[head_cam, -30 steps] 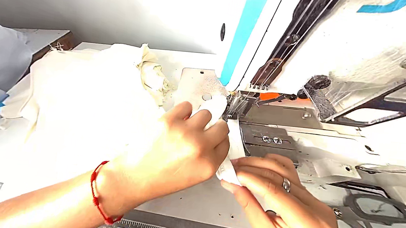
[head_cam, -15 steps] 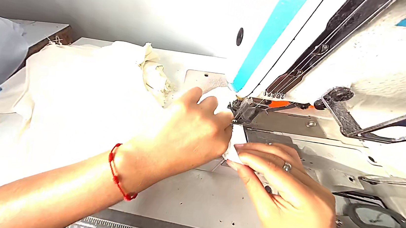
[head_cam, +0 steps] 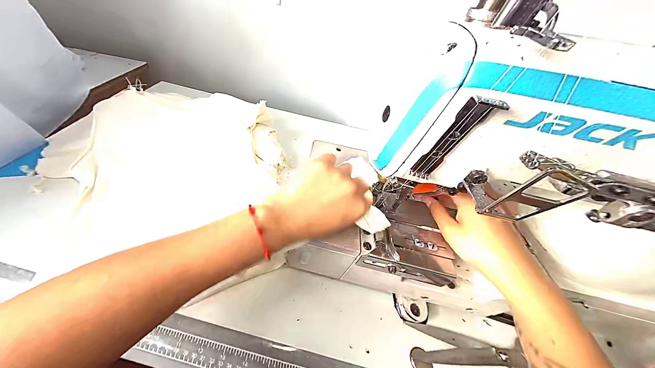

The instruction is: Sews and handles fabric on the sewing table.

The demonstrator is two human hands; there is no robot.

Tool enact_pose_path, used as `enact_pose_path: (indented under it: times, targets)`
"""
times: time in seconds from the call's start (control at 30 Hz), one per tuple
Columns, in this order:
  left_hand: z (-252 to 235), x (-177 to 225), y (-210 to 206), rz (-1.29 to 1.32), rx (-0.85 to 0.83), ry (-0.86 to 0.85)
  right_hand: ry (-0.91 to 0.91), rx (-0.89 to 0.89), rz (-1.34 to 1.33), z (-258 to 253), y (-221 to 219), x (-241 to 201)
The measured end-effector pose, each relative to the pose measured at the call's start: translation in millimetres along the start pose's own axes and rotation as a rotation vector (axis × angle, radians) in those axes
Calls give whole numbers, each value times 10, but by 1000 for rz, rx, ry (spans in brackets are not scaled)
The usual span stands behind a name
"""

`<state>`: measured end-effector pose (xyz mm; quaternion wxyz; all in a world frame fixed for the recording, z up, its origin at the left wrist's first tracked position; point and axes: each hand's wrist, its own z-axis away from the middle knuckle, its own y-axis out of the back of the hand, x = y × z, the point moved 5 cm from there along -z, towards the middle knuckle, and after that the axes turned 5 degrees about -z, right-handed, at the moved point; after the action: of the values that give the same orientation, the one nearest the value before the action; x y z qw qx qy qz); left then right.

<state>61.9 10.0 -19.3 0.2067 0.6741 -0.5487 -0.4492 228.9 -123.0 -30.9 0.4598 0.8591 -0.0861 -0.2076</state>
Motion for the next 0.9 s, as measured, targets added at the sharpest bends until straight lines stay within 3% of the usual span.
enact_pose_path:
  times: [0.1,0.23,0.33,0.4,0.47,0.57,0.67,0.73,0.83,0.9]
  targets:
    - [-196,-527,-363,55,-52,150,29,-71,7,-111,-31,106]
    - [-499,-907,-643,98,-341,375,109,-57,-15,-232,-83,14]
    - [-568,-857,-670,158,-414,398,-51,-388,-29,-302,-162,-291]
    - [-503,-897,-679,241,-363,446,-92,-463,-10,-330,-142,-340]
    - [-254,-1049,-591,394,-260,554,-5,-373,-41,-300,-138,-281]
    - [545,-1290,-235,488,-153,729,111,-140,-164,-52,-66,-1]
    - [1543,-1283,-3,431,-412,843,210,57,-338,442,133,-81]
    - [1998,-1026,0,382,-544,841,289,-67,-613,761,143,-517]
    - [2160,-583,93,363,-254,779,384,-280,-878,1003,-151,-1263]
    - [2156,-456,105,351,-238,806,415,-284,-886,1072,-427,-1562]
